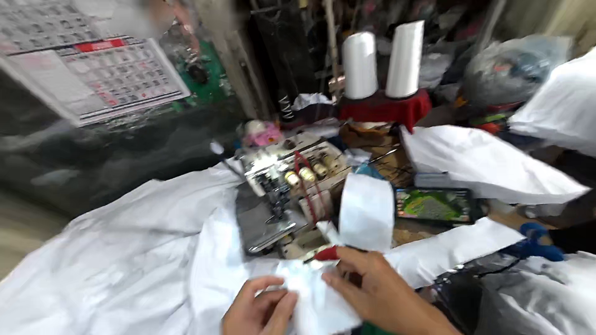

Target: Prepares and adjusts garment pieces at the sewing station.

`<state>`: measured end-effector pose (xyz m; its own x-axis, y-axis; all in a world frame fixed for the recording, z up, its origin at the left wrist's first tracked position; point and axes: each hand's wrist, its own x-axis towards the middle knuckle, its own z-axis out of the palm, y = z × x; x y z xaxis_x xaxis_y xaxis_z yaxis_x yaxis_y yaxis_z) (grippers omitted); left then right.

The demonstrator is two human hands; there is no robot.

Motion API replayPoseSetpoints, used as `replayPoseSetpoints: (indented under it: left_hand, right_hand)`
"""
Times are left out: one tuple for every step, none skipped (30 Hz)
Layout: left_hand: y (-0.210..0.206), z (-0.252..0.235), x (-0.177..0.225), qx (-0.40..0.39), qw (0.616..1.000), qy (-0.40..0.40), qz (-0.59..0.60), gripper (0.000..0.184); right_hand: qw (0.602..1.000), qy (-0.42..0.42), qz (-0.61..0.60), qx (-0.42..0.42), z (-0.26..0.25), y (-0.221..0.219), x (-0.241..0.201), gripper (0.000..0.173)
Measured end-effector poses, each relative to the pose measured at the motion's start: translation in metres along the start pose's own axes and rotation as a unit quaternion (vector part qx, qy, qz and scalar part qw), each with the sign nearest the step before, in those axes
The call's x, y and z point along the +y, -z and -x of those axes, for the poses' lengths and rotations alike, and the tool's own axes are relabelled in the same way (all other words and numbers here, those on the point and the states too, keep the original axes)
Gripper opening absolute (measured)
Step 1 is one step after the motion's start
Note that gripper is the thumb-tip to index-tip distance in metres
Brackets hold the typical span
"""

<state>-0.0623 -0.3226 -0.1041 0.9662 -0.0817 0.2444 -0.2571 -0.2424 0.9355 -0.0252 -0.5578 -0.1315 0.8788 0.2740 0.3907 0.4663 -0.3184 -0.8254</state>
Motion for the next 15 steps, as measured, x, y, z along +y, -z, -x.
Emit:
replayPoseSetpoints:
  left_hand:
    - [-0.004, -0.003, -0.002, 0.021, 1.000, 0.006, -0.012, 0.030]
    - [-0.006, -0.005, -0.002, 0.032, 0.999, 0.013, -0.012, 0.031]
    - [-0.005, -0.007, 0.002, 0.030, 0.999, 0.015, -0.006, 0.031]
    - [-0.005, -0.008, 0.007, 0.032, 0.999, 0.009, 0.003, 0.033]
    - [-0.008, -0.008, 0.008, 0.040, 0.999, -0.001, 0.013, 0.034]
    - [-0.014, -0.009, 0.007, 0.049, 0.999, -0.012, 0.017, 0.034]
    - [-0.024, -0.010, 0.002, 0.057, 0.998, -0.022, 0.011, 0.034]
    - [-0.035, -0.011, -0.007, 0.057, 0.998, -0.024, -0.001, 0.033]
    - [-0.044, -0.012, -0.015, 0.048, 0.999, -0.017, -0.015, 0.031]
    - [-0.050, -0.011, -0.020, 0.035, 0.999, -0.005, -0.024, 0.029]
    - [-0.052, -0.010, -0.022, 0.021, 0.999, 0.005, -0.027, 0.028]
    - [-0.053, -0.009, -0.021, 0.010, 0.999, 0.014, -0.027, 0.028]
    - [-0.053, -0.008, -0.020, 0.002, 0.999, 0.019, -0.026, 0.029]
    - [-0.054, -0.008, -0.020, -0.002, 1.000, 0.020, -0.024, 0.030]
    - [-0.054, -0.009, -0.021, -0.006, 1.000, 0.017, -0.022, 0.031]
  right_hand:
    - [1.000, -0.009, 0.027, 0.011, 0.000, -0.008, 0.006, 0.028]
    - [0.998, -0.011, 0.048, 0.026, 0.002, -0.014, 0.011, 0.029]
    - [0.997, -0.005, 0.055, 0.045, 0.003, -0.016, 0.013, 0.029]
    - [0.997, 0.004, 0.052, 0.065, 0.005, -0.016, 0.015, 0.029]
    - [0.995, 0.008, 0.047, 0.082, 0.007, -0.017, 0.016, 0.028]
    - [0.994, 0.005, 0.044, 0.096, 0.009, -0.019, 0.018, 0.028]
    - [0.994, -0.010, 0.046, 0.104, 0.010, -0.022, 0.019, 0.028]
    - [0.993, -0.039, 0.047, 0.101, 0.011, -0.024, 0.015, 0.028]
    - [0.992, -0.079, 0.035, 0.088, 0.012, -0.023, 0.004, 0.029]
    - [0.991, -0.102, 0.022, 0.079, 0.015, -0.022, 0.000, 0.028]
    - [0.992, -0.108, 0.004, 0.068, 0.020, -0.021, 0.002, 0.028]
    - [0.994, -0.099, -0.017, 0.051, 0.027, -0.022, 0.008, 0.029]
    - [0.994, -0.093, -0.046, 0.025, 0.034, -0.019, 0.010, 0.035]
    - [0.994, -0.090, -0.066, 0.003, 0.038, -0.017, 0.010, 0.041]
    - [0.993, -0.092, -0.076, -0.002, 0.039, -0.016, 0.011, 0.047]
